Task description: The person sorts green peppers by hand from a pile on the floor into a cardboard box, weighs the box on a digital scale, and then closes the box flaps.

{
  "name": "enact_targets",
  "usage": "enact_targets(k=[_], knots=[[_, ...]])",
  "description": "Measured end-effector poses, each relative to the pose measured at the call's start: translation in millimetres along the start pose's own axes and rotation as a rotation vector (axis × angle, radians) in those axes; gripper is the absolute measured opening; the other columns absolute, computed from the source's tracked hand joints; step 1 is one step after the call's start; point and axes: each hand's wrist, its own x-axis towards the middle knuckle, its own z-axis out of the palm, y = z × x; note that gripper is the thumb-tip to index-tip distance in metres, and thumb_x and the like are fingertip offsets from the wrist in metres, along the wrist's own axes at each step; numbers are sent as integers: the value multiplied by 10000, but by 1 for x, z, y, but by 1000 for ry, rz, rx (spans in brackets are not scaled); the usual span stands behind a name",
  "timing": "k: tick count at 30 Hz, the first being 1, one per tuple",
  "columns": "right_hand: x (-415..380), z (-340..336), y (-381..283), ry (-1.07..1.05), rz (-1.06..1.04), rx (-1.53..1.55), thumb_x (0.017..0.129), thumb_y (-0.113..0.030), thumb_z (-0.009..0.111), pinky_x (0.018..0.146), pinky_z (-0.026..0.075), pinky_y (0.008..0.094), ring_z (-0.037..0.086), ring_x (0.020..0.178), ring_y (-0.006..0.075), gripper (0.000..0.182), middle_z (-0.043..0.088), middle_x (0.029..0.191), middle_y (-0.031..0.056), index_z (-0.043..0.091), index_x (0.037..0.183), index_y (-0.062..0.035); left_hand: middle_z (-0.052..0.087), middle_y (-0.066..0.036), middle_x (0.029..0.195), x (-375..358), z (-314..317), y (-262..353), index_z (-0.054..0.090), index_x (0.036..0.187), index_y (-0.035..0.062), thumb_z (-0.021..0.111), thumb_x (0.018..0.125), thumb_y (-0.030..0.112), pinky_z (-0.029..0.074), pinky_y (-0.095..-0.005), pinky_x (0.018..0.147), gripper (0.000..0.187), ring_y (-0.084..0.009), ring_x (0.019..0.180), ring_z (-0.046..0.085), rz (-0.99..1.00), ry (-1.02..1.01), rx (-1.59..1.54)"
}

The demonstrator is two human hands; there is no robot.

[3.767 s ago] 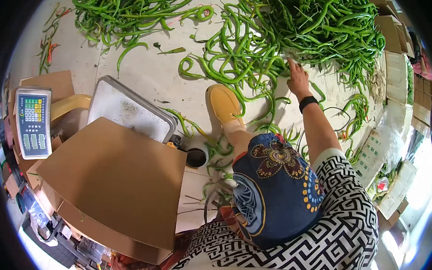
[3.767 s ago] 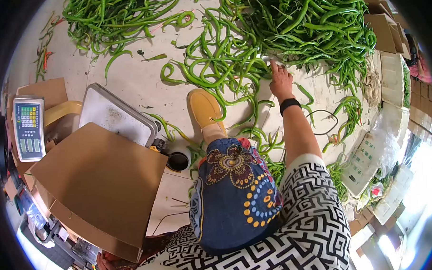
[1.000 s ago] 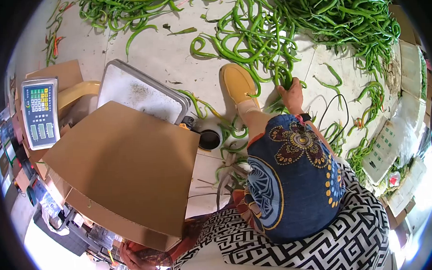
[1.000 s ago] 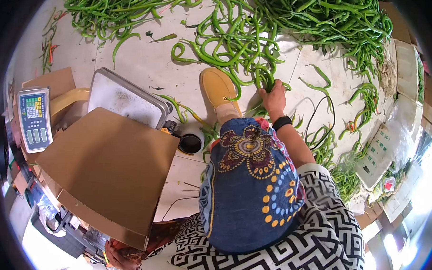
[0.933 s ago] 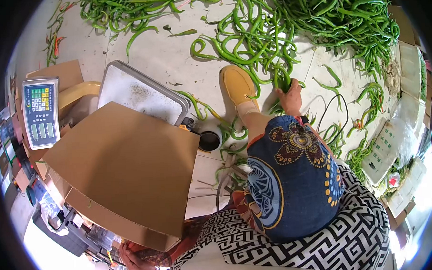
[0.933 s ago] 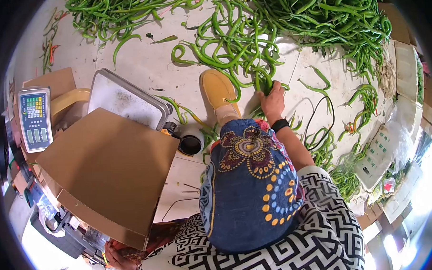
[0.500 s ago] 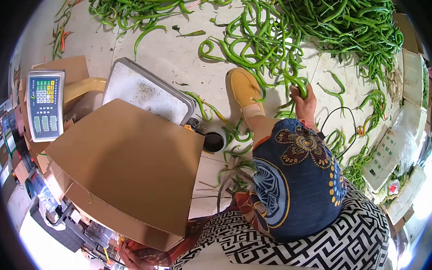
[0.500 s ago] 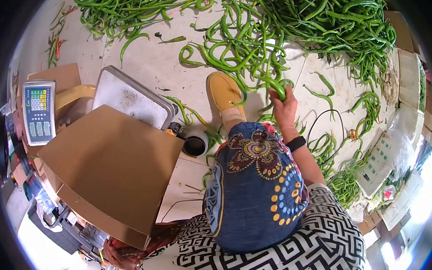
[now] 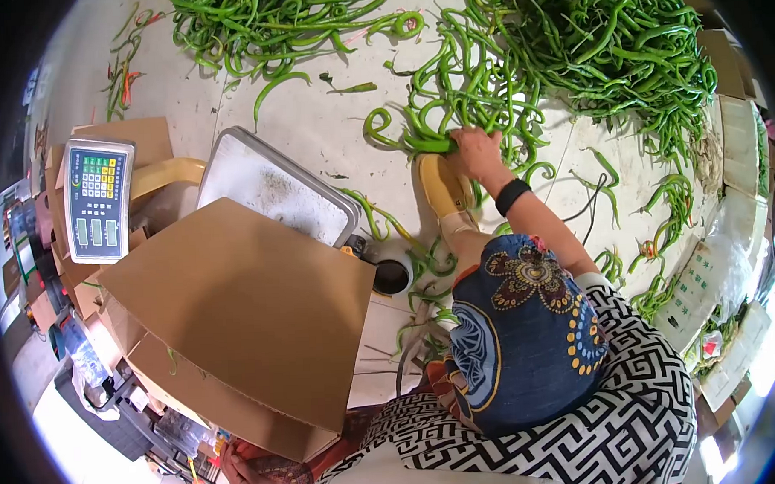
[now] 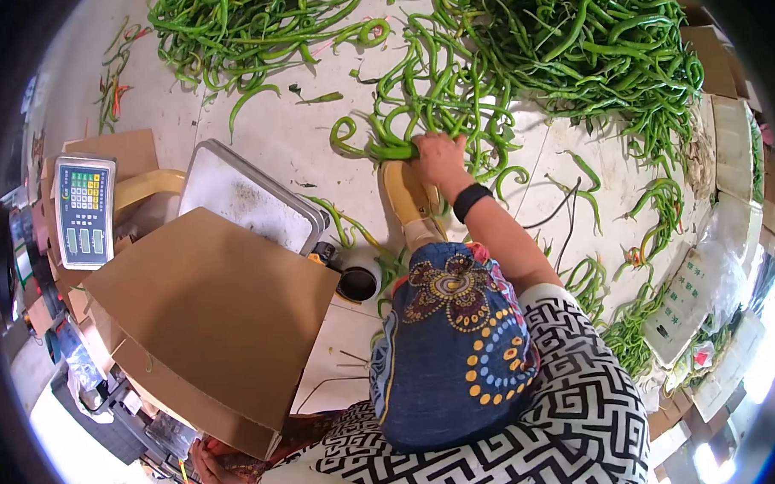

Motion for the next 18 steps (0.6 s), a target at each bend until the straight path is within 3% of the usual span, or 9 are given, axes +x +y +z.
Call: enact_targets(k=[2,3,5,7,8,10,12,15,18], knots=[[-19,3,8,56,-27,29,743,-204,638,908,267,603,577,989,255,324,610,1001,64,570,1055,-153,580,-186,1075,1,4,4,577,1033,-100,415,952,151,439,-380,884,309,-270,964,551,-425,51,-276],[-29,-1,8,25,-19,16,739,-198,642,919,266,587,589,960,256,347,616,957,64,543,1066,-143,589,-182,1050,2,5,7,587,998,-96,420,948,156,446,-381,870,307,-265,939,558,-450,64,-284],[-42,-16,9,6,-16,2,735,-191,646,929,264,571,601,931,256,372,623,914,63,515,1078,-132,589,-182,1044,8,5,11,589,989,-92,423,947,153,448,-379,863,299,-263,935,558,-452,65,-347],[-56,-36,14,225,-102,15,712,-191,666,941,270,553,612,899,257,403,620,844,58,483,1064,-119,590,-182,1038,8,4,14,590,981,-88,426,947,150,450,-378,856,291,-262,931,558,-457,53,-398],[-54,-43,18,330,-89,11,685,-117,704,986,247,528,575,976,249,505,600,991,68,490,1143,-131,585,-185,1040,8,4,15,588,993,-87,423,950,144,453,-377,850,287,-266,931,559,-460,59,-355],[-42,-75,27,586,-200,53,672,-76,689,997,240,522,560,997,252,493,586,1025,67,528,1133,-144,584,-188,1033,9,7,15,584,1007,-82,424,952,139,459,-376,830,279,-271,918,562,-464,66,-310],[-13,-97,37,635,-162,-31,664,-59,673,1012,230,507,537,1042,240,462,575,1030,63,572,1105,-154,590,-187,1013,10,9,15,581,1010,-74,430,950,144,464,-376,799,272,-271,890,566,-447,67,-309],[47,-100,50,595,-155,-71,684,-46,638,1014,239,517,517,1076,224,417,572,1019,46,604,1082,-166,598,-186,984,12,9,15,575,1014,-62,439,948,150,472,-377,753,261,-272,849,572,-417,65,-295],[84,-67,59,377,-174,-279,732,-67,600,1014,240,563,522,1070,214,339,582,991,34,639,1045,-190,607,-185,954,12,8,15,570,1019,-49,448,945,157,479,-377,708,251,-273,808,579,-374,66,-267]])
